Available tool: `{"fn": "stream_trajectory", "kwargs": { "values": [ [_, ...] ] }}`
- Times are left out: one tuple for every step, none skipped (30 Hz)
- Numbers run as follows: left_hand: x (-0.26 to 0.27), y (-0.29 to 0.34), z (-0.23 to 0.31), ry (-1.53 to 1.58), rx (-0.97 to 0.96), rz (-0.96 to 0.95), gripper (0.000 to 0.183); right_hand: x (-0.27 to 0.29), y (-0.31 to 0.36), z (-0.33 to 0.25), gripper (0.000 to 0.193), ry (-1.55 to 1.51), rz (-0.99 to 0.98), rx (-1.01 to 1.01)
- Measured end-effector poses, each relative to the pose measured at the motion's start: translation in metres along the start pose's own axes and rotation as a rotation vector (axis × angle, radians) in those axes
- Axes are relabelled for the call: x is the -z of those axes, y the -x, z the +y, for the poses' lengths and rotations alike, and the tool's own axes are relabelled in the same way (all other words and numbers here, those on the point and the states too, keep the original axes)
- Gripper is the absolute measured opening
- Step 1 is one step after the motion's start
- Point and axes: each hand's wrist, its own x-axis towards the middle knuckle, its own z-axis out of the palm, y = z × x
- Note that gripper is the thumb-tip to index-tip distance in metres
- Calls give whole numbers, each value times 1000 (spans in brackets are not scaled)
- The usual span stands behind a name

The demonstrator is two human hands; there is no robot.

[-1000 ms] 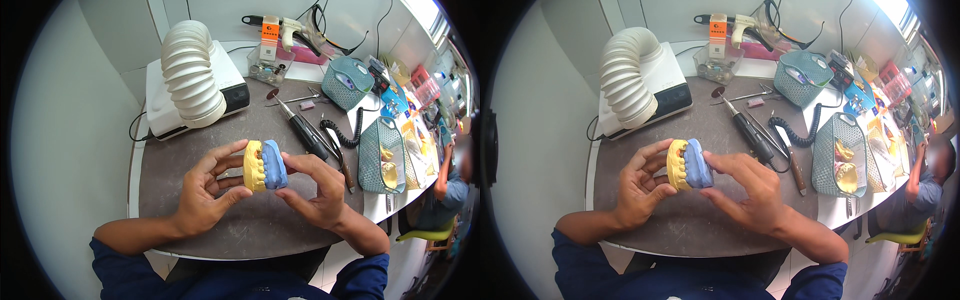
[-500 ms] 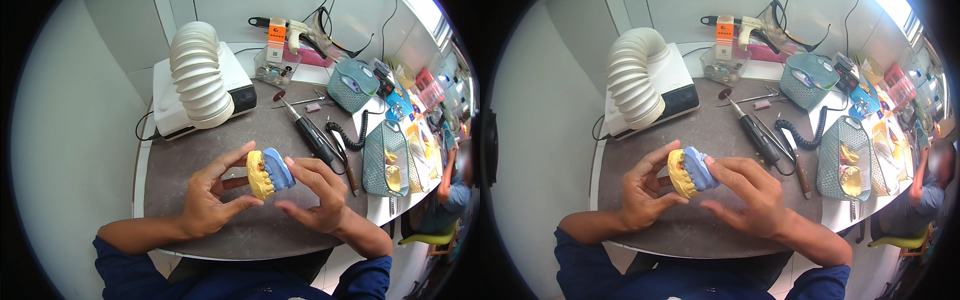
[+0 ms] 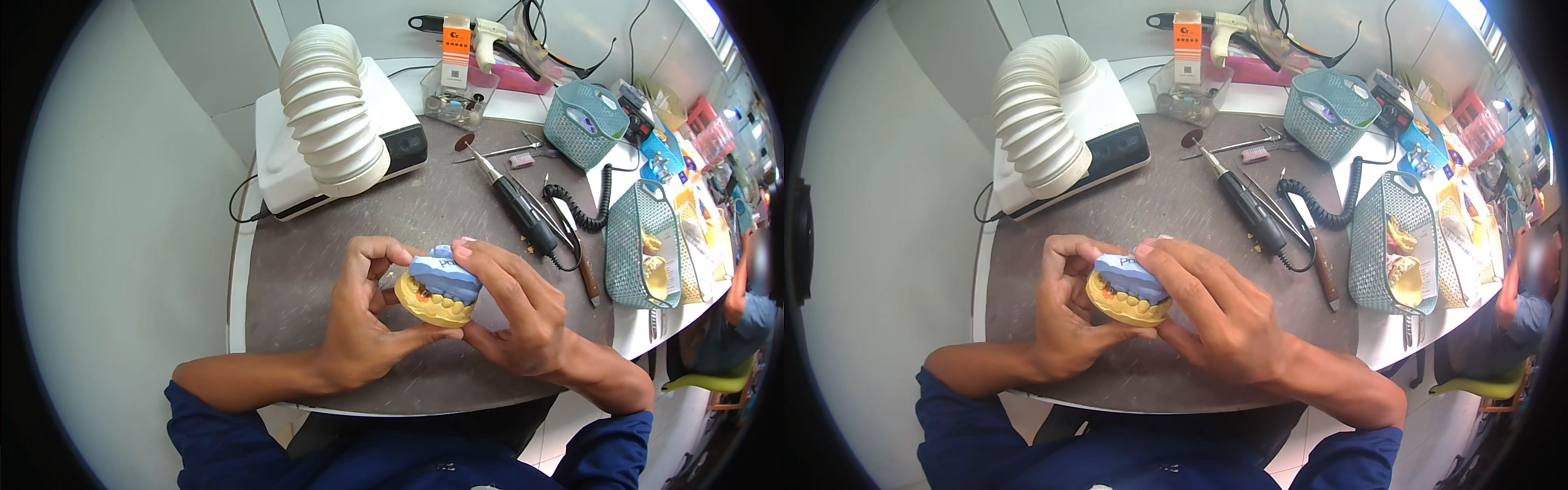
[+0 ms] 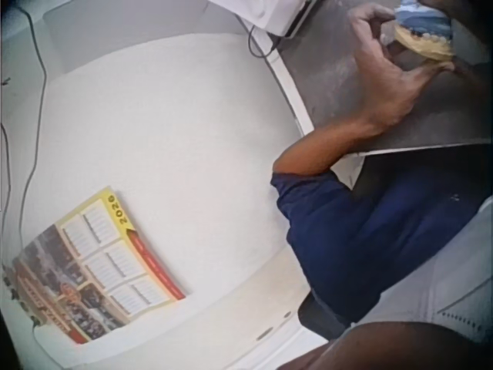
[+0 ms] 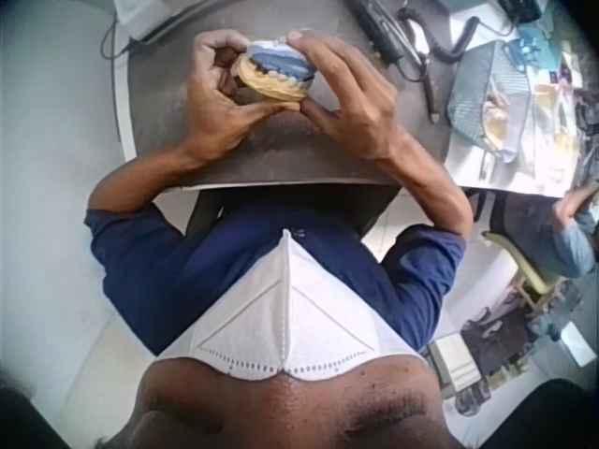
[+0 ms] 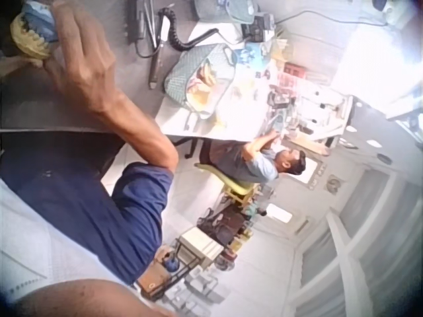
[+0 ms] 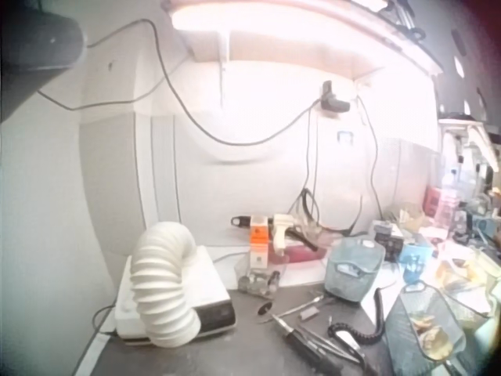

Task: The person uses a rotary grinding tool to trim and smooth the edges of a yellow dental mold. They repeatedly separate the mold from a blue counterpart to inspect the fit and then resume grinding specific areas of the yellow mold.

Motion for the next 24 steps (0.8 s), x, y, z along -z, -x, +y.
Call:
{"fn": "stream_trajectory", "kwargs": {
  "values": [
    [0, 0, 0, -21, -40, -9, 73, 0, 0, -1, 71, -15, 3, -3],
    [1, 0, 0, -18, -62, -22, 74, 1, 0, -2, 70, -30, 7, -5],
    [2, 0, -1, -15, -83, -33, 74, 1, 0, -2, 69, -47, 9, -7],
    [2, 1, -1, -12, -104, -44, 74, 1, 0, -2, 69, -53, 7, -2],
    [3, 1, -1, -22, -119, -41, 75, 1, -1, -2, 68, -58, 5, 4],
    [3, 2, -2, -29, -135, -40, 75, 2, -1, -3, 68, -62, 3, 7],
    [3, 3, -2, -36, -151, -39, 75, 2, -1, -3, 69, -71, -2, 7],
    [3, 3, -1, -57, -147, -27, 75, 3, -2, -3, 69, -81, -6, 7],
    [2, 4, 0, -77, -144, -15, 75, 3, -3, -4, 69, -90, -11, 7],
    [2, 4, 2, -97, -140, -4, 75, 2, -3, -4, 70, -102, -7, 6],
    [2, 5, 2, -124, -159, -2, 75, 1, -2, -4, 70, -114, -4, 5],
    [3, 4, 1, -148, -178, -1, 75, 1, -2, -4, 71, -123, -1, 2],
    [3, 5, 0, -172, -197, 0, 75, 0, -2, -4, 71, -132, 0, -1],
    [3, 5, -1, -187, -196, 3, 75, 0, -1, -4, 71, -140, 1, -5],
    [4, 6, -1, -205, -194, 9, 75, 0, -1, -5, 70, -151, 2, -6],
    [4, 6, -1, -222, -193, 14, 75, 0, -1, -5, 70, -149, 2, -6],
    [5, 7, 0, -247, -203, 17, 76, 0, -1, -5, 70, -147, 3, -6],
    [5, 6, -1, -269, -213, 18, 76, 0, -1, -5, 69, -142, 3, -8],
    [5, 5, -1, -291, -224, 19, 77, 1, -1, -5, 69, -147, -4, -12],
    [5, 5, -2, -277, -218, 22, 76, 1, -1, -5, 70, -150, -12, -16],
    [5, 5, -2, -267, -212, 28, 76, 1, -2, -5, 70, -159, -19, -17],
    [5, 5, -2, -257, -206, 34, 75, 3, -2, -5, 70, -147, -30, -17],
    [5, 6, -2, -246, -195, 39, 75, 5, -3, -7, 70, -137, -42, -16],
    [4, 6, -3, -230, -186, 36, 75, 7, -2, -7, 71, -118, -51, -20]
  ]
}}
